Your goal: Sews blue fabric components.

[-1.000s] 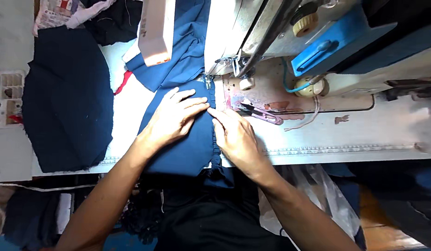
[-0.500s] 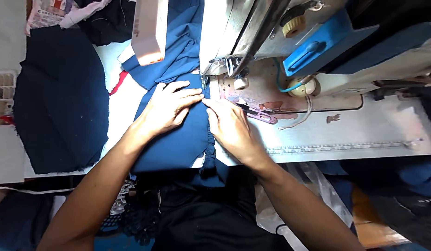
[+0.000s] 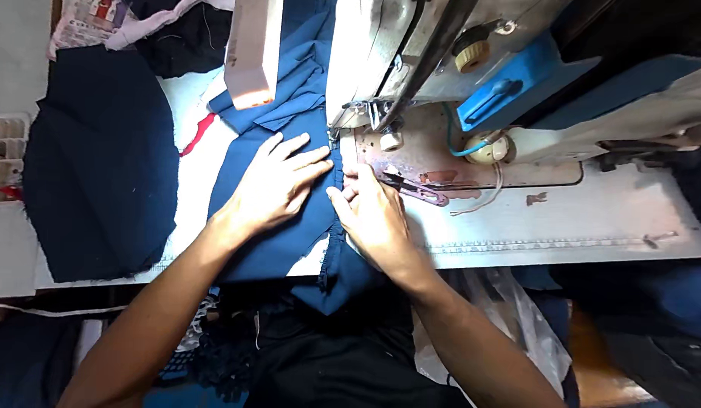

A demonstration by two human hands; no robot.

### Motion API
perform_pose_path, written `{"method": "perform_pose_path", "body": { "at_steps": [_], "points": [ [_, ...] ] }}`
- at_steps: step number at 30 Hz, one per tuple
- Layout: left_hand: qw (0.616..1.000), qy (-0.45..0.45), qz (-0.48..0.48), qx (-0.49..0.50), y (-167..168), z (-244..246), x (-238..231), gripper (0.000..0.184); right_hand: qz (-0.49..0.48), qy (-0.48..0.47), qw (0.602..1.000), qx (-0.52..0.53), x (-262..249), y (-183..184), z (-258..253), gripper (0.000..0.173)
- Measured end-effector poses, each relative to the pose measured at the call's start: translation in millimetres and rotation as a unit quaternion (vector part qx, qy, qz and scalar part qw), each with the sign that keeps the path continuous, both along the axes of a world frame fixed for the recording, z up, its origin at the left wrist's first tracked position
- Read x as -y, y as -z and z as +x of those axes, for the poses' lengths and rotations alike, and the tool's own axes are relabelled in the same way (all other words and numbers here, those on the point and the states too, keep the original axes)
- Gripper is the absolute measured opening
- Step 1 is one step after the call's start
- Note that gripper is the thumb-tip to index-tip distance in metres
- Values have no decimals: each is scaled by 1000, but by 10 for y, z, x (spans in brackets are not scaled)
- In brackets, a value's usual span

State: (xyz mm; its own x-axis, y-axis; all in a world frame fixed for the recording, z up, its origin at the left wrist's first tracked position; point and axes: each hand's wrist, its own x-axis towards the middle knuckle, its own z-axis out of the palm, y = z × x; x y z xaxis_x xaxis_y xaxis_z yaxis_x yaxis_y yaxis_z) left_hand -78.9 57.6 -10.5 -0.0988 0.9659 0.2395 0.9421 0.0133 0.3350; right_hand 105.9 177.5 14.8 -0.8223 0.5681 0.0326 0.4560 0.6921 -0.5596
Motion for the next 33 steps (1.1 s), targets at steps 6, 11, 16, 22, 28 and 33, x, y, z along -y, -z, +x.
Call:
{"method": "perform_pose_path", "body": {
  "at_steps": [6,11,16,22,28,33],
  "points": [
    [1000,15,-10,8,84,11,80,45,-43,-29,998,-33,-43,-17,37,30],
    [1000,15,-14,0,81,4,85,46,-6,-49,998,-25,-30,-24,45,31],
    [999,6,-29,-14,67,-83,18,47,-7,-73,997,-31,-77,-69,17,32],
    [999,0,-33,-10,59,-178,-43,48,-33,-86,995,-34,-147,-105,1,34],
    [997,-67,-24,-38,-104,123,-16,42,19,-4,1000,-6,5,-71,36,33],
    [993,-30,63,92,78,359,135,32,21,-18,999,21,100,2,87,23]
  ]
}}
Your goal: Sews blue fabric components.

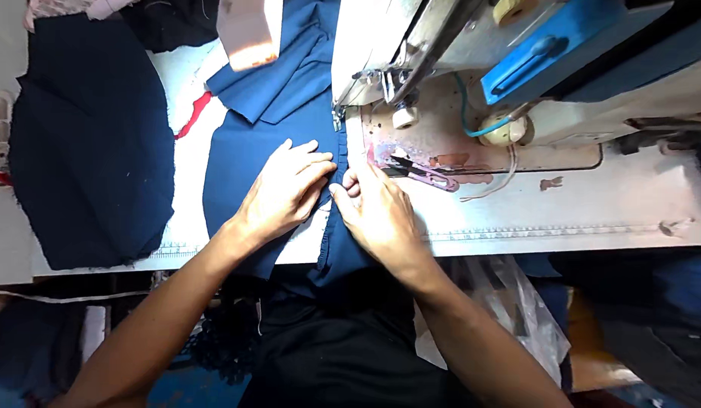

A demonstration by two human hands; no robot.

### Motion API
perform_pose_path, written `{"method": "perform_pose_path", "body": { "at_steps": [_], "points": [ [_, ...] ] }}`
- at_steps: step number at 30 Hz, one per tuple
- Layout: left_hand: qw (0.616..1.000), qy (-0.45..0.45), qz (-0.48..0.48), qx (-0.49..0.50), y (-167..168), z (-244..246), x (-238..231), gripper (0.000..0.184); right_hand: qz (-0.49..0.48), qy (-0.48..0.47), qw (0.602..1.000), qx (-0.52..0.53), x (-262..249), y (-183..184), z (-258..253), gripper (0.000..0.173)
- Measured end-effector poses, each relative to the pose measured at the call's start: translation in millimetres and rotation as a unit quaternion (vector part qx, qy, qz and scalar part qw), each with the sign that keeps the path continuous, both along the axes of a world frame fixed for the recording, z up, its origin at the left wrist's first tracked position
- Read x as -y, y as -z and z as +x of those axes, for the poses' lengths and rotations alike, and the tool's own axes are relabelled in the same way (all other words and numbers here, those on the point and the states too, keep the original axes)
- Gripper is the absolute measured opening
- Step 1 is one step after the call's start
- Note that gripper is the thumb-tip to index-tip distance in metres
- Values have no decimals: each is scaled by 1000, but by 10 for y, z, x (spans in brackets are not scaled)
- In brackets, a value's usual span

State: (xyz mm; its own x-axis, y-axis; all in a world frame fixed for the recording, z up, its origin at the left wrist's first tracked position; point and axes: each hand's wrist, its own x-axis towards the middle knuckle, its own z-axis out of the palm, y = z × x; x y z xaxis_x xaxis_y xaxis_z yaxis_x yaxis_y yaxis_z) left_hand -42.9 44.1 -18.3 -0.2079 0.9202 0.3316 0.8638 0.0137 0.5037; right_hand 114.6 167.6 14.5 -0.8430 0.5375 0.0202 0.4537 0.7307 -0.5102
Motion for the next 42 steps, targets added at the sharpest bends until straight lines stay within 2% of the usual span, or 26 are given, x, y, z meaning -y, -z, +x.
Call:
{"method": "perform_pose_path", "body": {
  "at_steps": [4,6,11,17,21,29,32,35,38,40,42],
  "points": [
    [1000,22,0,7,8,-55,30,37,-99,9,991,-84,-55,-47,14,18],
    [999,33,-4,-7,9,-74,23,40,-90,4,993,-77,-85,-69,43,25],
    [998,54,-25,-38,38,-65,20,45,-16,-3,998,-59,-59,-13,130,26],
    [994,86,-35,-58,27,-142,80,41,11,-33,999,-35,35,-20,119,28],
    [995,71,-45,-58,22,-174,32,42,33,-36,998,-43,-28,12,69,28],
    [994,56,-71,-63,0,-399,-171,47,2,-68,996,-54,-223,-55,-54,29],
    [995,15,-73,-72,-70,-318,-213,50,-37,-48,997,-51,-250,-50,-62,28],
    [998,-29,-33,-50,-60,-153,-237,43,-125,-10,991,-51,-305,-54,-76,27],
    [997,-17,15,-70,30,-140,-240,32,-191,10,980,-57,-353,-84,-69,24],
    [995,12,44,-93,47,-201,-213,24,-189,6,980,-56,-365,-105,-57,22],
    [991,46,55,-115,43,-294,-164,21,-140,-7,989,-55,-353,-101,-38,19]
  ]
}}
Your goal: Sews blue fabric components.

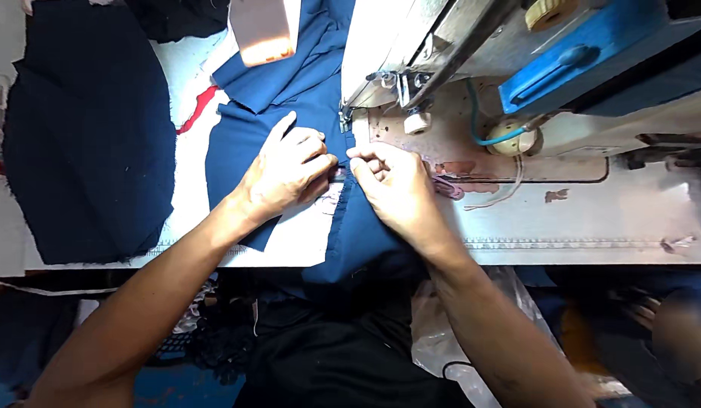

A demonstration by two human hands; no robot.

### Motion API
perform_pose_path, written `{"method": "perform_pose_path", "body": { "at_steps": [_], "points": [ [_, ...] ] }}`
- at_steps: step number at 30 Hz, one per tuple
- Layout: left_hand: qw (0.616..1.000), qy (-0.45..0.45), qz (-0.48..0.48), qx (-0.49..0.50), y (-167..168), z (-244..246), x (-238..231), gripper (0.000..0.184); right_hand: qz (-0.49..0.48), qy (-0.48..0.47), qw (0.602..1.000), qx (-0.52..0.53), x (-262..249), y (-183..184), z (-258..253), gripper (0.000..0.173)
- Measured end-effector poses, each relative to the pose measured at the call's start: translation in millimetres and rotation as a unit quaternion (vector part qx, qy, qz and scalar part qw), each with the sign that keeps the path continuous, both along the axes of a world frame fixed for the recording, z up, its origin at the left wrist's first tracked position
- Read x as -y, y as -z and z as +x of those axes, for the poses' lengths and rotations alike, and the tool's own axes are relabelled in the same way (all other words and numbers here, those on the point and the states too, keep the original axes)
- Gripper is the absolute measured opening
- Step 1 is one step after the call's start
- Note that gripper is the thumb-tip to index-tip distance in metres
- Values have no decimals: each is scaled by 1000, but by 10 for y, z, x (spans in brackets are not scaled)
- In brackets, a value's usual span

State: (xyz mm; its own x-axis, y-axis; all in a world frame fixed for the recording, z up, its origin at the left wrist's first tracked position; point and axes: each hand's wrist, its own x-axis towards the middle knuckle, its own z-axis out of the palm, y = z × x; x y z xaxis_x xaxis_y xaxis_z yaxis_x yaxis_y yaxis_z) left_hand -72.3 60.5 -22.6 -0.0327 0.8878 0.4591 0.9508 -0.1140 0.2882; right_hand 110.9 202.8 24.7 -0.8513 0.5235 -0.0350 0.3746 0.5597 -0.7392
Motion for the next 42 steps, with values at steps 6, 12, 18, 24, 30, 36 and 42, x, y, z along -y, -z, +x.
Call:
{"method": "perform_pose_path", "body": {
  "at_steps": [6,12,18,24,30,36,42],
  "points": [
    [998,46,-43,21,-18,-85,-3,43,-31,-1,999,15,-12,-16,-31,16],
    [995,72,-63,37,-9,-163,13,35,99,-30,995,3,35,17,-2,20],
    [991,96,-88,29,-36,-200,39,36,277,-38,960,5,175,188,-17,28],
    [991,83,-98,26,-17,-267,-18,38,345,-44,937,41,146,206,-61,32],
    [992,76,-93,24,-23,-401,-116,39,337,-60,939,33,32,201,-158,32],
    [993,69,-92,21,-12,-539,-222,40,300,-30,953,-1,-28,271,-196,32],
    [995,60,-84,12,-6,-611,-274,40,290,1,956,41,43,116,27,44]
  ]
}}
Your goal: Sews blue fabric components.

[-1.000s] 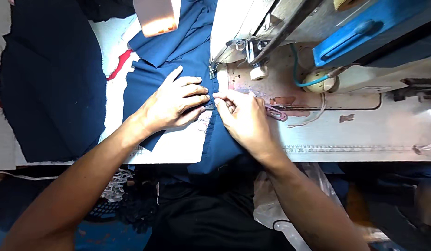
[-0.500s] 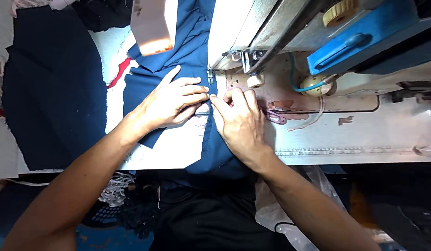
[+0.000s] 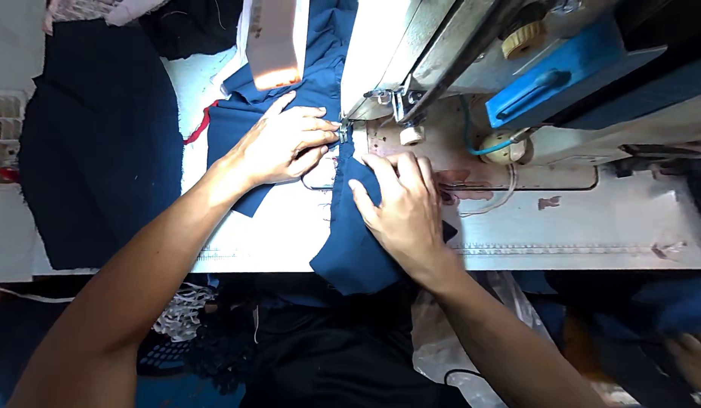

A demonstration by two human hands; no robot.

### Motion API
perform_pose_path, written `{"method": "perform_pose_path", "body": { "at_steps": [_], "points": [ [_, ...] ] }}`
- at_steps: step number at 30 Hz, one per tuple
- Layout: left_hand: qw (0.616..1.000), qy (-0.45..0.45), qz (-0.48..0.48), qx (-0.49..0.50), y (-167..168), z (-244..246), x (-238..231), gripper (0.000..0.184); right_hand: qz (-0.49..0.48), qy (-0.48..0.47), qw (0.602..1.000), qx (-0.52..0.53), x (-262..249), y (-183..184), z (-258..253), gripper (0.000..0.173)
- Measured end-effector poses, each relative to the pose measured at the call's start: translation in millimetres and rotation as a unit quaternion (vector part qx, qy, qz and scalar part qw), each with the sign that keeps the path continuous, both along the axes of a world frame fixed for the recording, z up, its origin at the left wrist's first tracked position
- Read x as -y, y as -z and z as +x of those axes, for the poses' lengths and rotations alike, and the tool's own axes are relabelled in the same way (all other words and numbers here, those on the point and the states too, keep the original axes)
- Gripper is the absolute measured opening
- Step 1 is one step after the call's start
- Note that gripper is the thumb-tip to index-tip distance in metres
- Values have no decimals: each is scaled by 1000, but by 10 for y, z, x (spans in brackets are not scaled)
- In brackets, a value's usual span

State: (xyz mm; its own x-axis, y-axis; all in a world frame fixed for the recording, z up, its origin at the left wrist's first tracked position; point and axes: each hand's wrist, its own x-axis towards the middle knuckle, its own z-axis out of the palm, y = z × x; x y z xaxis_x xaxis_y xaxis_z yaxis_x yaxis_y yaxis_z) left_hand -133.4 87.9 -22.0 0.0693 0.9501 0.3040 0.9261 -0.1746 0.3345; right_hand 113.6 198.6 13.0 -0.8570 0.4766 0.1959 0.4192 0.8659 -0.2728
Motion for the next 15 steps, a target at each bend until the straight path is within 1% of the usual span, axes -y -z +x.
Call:
{"method": "perform_pose_path", "body": {
  "at_steps": [3,5,6,8,9,11,12,13,15],
  "points": [
    [998,-54,-23,-32,-112,195,87,42,9,35,998,44,13,-64,343,62],
    [992,-124,3,-8,-240,531,212,39,5,44,996,75,-34,-84,560,72],
    [985,-169,15,28,-308,743,285,37,0,40,996,79,-60,-81,641,69],
    [964,-249,-14,89,-430,1151,422,33,-19,23,998,52,-94,-69,728,43],
    [954,-278,-45,108,-467,1305,476,37,-50,19,998,34,-92,-82,734,34],
    [936,-313,-91,136,-471,1501,549,49,-163,23,986,8,-80,-168,692,27],
    [931,-317,-103,150,-446,1561,579,52,-244,22,970,-11,-73,-211,654,26],
    [928,-314,-115,166,-422,1600,602,51,-334,17,942,-30,-70,-254,611,27],
    [928,-290,-127,199,-373,1614,638,34,-489,17,870,-60,-48,-313,546,33]
  ]
}}
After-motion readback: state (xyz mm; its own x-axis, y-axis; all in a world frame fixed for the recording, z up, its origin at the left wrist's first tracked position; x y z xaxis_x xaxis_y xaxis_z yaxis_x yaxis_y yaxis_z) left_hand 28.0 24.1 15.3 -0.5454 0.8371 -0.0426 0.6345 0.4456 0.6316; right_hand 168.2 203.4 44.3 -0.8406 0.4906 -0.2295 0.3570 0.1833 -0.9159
